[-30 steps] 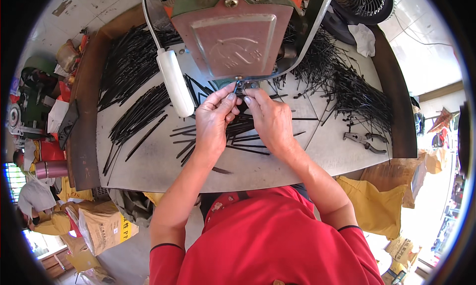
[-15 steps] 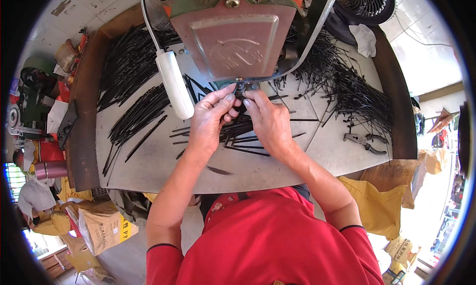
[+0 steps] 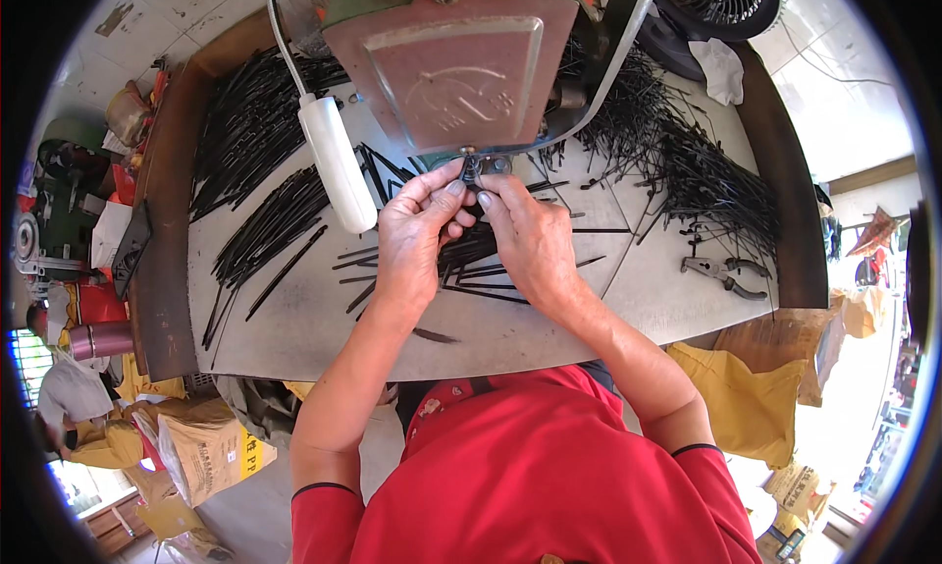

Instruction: The person repeatedly picks up thin black metal rods and small metal components from a workbench. They insert the components into the rods and use a bench-mounted machine to press or crimp them together. The finished assemblies are placed into a pile on the table.

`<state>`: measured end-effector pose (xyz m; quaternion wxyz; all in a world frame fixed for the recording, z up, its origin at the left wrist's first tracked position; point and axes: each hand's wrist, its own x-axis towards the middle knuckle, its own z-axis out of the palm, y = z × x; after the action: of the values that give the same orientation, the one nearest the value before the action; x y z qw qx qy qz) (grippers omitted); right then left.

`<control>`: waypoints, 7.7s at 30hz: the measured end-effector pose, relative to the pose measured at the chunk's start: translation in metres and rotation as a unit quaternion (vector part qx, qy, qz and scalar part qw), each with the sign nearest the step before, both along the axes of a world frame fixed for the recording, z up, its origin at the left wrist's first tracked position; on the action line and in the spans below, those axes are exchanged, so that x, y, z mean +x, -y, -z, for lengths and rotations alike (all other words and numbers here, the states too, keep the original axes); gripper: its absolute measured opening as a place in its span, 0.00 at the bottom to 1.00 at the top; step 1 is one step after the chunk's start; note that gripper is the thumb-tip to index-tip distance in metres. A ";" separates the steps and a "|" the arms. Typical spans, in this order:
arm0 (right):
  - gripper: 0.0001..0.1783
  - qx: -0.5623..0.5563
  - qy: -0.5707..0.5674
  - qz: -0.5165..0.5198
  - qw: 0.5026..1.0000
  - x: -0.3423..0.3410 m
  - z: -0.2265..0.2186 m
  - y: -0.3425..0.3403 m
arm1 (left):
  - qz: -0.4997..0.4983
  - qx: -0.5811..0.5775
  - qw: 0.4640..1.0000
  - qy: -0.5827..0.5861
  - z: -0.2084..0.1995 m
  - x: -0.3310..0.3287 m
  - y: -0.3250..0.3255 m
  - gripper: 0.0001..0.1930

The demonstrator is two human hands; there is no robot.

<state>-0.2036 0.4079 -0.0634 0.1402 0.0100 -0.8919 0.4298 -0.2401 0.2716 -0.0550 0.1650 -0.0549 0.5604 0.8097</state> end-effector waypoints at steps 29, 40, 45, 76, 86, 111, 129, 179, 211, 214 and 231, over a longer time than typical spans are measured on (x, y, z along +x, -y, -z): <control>0.14 -0.651 0.112 -0.044 0.749 0.035 -0.020 0.000 | 0.045 0.082 0.996 0.006 -0.011 0.025 0.012 0.07; 0.19 -0.266 0.118 0.045 0.956 0.064 -0.037 -0.039 | -0.271 -0.770 0.518 -0.255 0.024 0.058 0.264 0.25; 0.34 -0.012 0.076 -0.040 0.996 0.073 -0.044 -0.035 | -0.216 -0.717 0.622 -0.228 0.023 0.078 0.285 0.18; 0.14 -0.478 0.238 -0.088 0.841 -0.012 -0.020 -0.020 | -0.003 -0.031 0.999 -0.025 -0.011 0.010 0.013 0.20; 0.10 -0.467 0.204 -0.033 0.860 -0.010 -0.016 -0.008 | -0.025 0.029 0.999 0.004 0.007 0.008 -0.004 0.18; 0.12 -0.471 0.168 -0.015 0.866 -0.009 -0.018 -0.006 | -0.019 0.060 0.998 -0.005 0.007 0.011 -0.007 0.18; 0.11 -0.474 0.176 -0.026 0.863 -0.009 -0.014 -0.005 | -0.032 0.089 0.996 0.001 0.010 0.014 -0.012 0.19; 0.11 -0.434 0.246 -0.077 0.863 -0.024 -0.017 -0.022 | 0.030 -0.029 0.998 0.050 -0.003 0.007 0.006 0.18; 0.15 -0.417 0.286 -0.121 0.854 -0.010 -0.030 -0.026 | 0.063 -0.298 0.920 -0.245 -0.005 0.052 0.018 0.17; 0.12 -0.498 0.289 -0.094 0.812 -0.014 -0.026 -0.037 | 0.068 -0.277 0.947 -0.148 -0.012 0.035 0.026 0.18; 0.12 -0.704 0.108 -0.016 0.702 -0.017 0.004 -0.028 | -0.109 -0.030 0.983 -0.144 0.004 -0.012 0.013 0.09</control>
<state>-0.2204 0.4361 -0.0677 0.0021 -0.1235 -0.3388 0.9327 -0.2520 0.2586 -0.0593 -0.0083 -0.0034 0.5934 0.8048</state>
